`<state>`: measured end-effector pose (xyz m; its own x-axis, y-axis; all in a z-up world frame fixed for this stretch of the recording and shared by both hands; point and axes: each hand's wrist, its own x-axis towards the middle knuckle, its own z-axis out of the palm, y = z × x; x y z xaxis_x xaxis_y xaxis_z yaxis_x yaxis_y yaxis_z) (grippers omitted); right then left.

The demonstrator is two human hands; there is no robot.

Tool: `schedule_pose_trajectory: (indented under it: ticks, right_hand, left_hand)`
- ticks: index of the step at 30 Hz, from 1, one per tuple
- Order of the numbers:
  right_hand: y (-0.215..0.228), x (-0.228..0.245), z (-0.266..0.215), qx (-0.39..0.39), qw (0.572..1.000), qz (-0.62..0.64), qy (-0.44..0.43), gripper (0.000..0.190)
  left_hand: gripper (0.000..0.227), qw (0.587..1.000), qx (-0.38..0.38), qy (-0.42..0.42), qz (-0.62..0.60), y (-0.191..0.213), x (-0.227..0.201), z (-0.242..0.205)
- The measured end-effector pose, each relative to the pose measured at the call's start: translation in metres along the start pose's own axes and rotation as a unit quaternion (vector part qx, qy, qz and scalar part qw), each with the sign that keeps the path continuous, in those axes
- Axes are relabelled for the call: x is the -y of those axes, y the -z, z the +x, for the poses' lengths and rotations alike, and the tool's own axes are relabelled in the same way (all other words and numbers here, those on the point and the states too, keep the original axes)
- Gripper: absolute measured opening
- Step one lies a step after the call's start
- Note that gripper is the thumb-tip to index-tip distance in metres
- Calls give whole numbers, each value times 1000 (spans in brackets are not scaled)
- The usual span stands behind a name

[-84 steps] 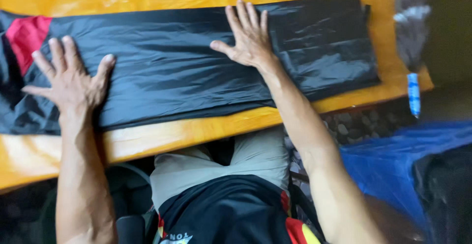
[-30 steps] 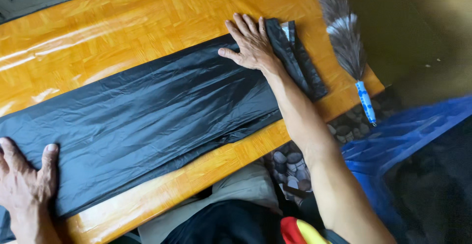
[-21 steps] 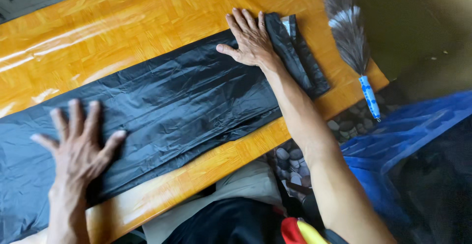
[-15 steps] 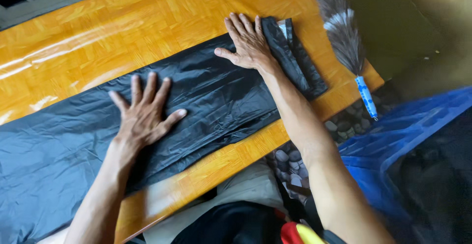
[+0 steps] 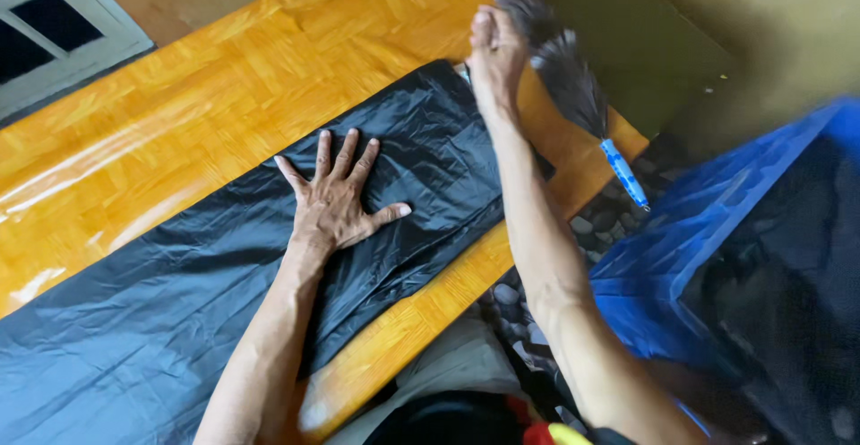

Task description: The person folds a black raincoat by smoothing it out on a table, rolling and folding it into a compact rectangular shape, and then tucking it into its own built-in pouch and securing the closure.

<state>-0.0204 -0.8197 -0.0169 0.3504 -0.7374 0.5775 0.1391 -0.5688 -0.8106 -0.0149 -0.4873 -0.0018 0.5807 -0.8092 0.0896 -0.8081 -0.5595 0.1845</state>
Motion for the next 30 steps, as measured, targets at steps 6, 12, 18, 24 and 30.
schedule_pose_trajectory:
  ticks: [6,12,18,24,30]
  right_hand:
    - [34,-19,-3,210,926,-285,-127,53]
    - [39,-27,-1,212,939,-200,-185,45]
    - [18,-22,1,207,908,138,-338,48]
    - [16,-25,2,200,906,106,-358,49]
    - [38,31,-8,173,976,-124,49,62]
  left_hand:
    - [111,1000,-18,-9,3,-6,3,-1]
    - [113,1000,11,1,-14,1,0,0]
    - [118,1000,-2,-7,0,-1,1,0]
    - [119,1000,3,-4,-4,2,0,0]
    - [125,1000,7,3,-7,0,1,0]
